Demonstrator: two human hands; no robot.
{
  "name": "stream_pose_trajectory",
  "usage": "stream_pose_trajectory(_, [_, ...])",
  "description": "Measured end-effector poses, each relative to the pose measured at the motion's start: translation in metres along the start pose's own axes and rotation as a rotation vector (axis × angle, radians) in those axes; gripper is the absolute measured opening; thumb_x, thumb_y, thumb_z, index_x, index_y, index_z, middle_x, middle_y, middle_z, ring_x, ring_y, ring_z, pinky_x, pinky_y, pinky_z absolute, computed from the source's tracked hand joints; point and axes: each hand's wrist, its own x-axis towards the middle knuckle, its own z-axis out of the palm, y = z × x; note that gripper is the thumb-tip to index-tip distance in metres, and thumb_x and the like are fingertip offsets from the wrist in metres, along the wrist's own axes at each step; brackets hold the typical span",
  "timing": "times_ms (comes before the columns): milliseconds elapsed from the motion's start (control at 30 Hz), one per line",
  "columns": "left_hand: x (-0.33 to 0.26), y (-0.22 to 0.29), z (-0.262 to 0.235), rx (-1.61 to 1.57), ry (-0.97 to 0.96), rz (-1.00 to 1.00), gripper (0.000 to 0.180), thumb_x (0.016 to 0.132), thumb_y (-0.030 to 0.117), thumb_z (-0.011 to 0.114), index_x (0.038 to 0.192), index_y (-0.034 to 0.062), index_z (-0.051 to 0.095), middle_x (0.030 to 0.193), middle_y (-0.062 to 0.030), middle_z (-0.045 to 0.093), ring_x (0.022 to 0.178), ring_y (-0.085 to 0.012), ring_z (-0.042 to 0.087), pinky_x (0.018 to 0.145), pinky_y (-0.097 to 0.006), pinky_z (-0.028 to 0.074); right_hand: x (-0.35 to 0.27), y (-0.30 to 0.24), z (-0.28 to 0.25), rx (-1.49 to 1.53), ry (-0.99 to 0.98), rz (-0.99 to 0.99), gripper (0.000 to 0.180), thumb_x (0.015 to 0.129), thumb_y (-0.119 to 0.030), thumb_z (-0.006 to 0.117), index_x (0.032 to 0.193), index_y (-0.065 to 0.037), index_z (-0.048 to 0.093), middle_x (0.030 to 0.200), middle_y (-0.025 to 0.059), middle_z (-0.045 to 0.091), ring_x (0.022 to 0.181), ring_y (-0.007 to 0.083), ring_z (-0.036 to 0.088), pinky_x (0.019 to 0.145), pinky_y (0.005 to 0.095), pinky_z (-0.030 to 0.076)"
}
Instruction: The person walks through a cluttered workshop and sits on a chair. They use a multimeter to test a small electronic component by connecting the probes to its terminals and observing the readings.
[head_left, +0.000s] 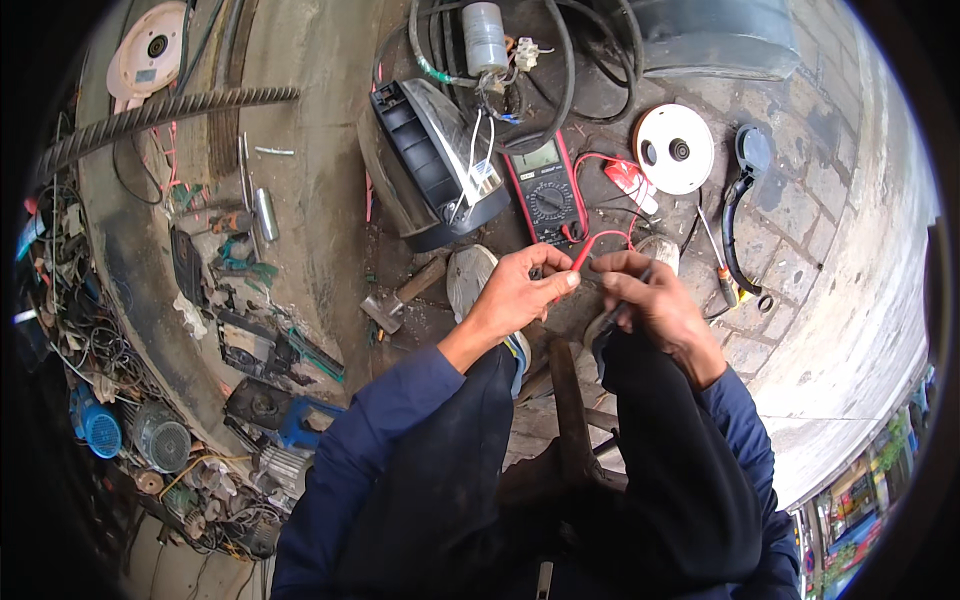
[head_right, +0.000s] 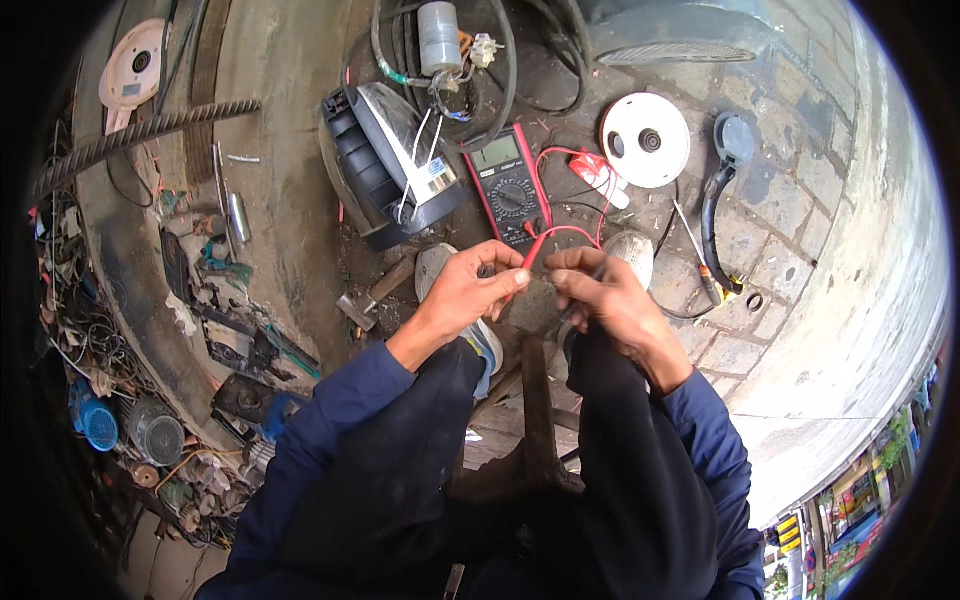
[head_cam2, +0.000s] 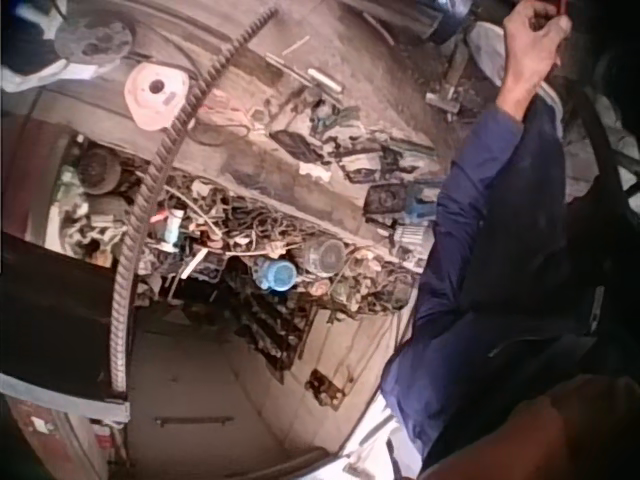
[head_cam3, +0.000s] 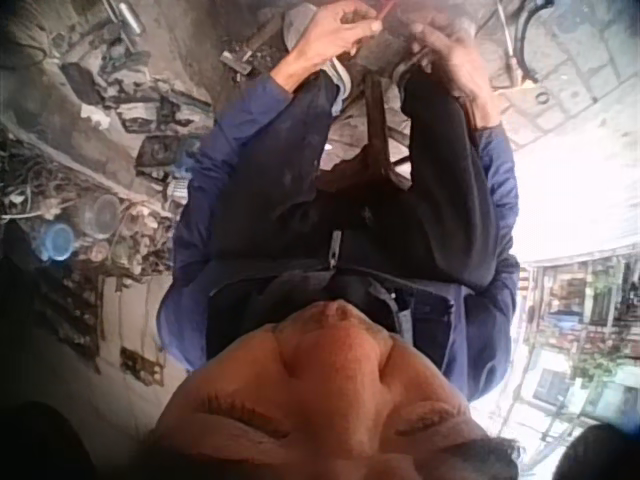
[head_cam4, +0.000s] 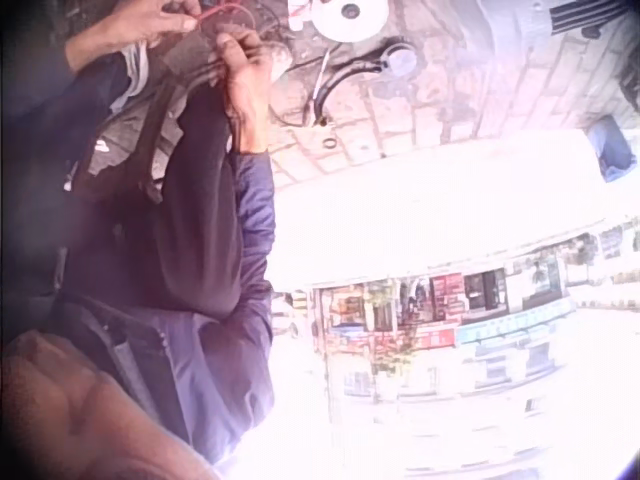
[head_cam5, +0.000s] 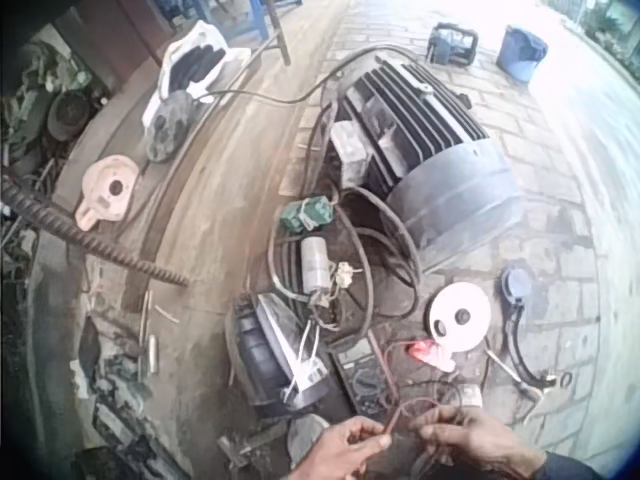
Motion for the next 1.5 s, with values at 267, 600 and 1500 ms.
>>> stream_pose_trajectory(267, [-0.002,0.004,0.001,0.099,-0.061,-0.011,0.024,0.098,0.019,0.072,0.113,0.0019,0.066,0.096,-0.0021,0.068,0.072,-0.0045,0.058,0.059,-0.022,0.047,0.032,0.026,0.014,0.088,-0.06,-0.049,0.031,0.102,-0.021,0.065,0.124,0.001,0.068,0.086,0.0011,0.067,0.062,0.0075,0.058,0.057,0.0209,0.049])
stream_pose_trajectory(600, [-0.02,-0.01,-0.039,-0.778,-0.212,-0.082,0.035,0.107,0.012,0.048,0.137,-0.0043,0.055,0.127,-0.0186,0.064,0.122,-0.0341,0.063,0.107,-0.046,0.052,0.028,0.018,-0.016,0.385,0.032,-0.24,0.025,0.103,-0.022,0.063,0.113,-0.001,0.069,0.08,0.0048,0.067,0.057,0.0123,0.059,0.053,0.0241,0.047])
stream_pose_trajectory(1500, [-0.022,-0.012,-0.045,-0.594,-0.105,-0.007,0.039,0.109,0.02,0.05,0.141,-0.0029,0.052,0.133,-0.0209,0.063,0.121,-0.0351,0.065,0.102,-0.042,0.055,0.055,0.024,0.014,0.396,-0.006,-0.202,0.019,0.101,-0.021,0.063,0.106,-0.003,0.069,0.097,0.0,0.065,0.083,0.008,0.058,0.063,0.025,0.048])
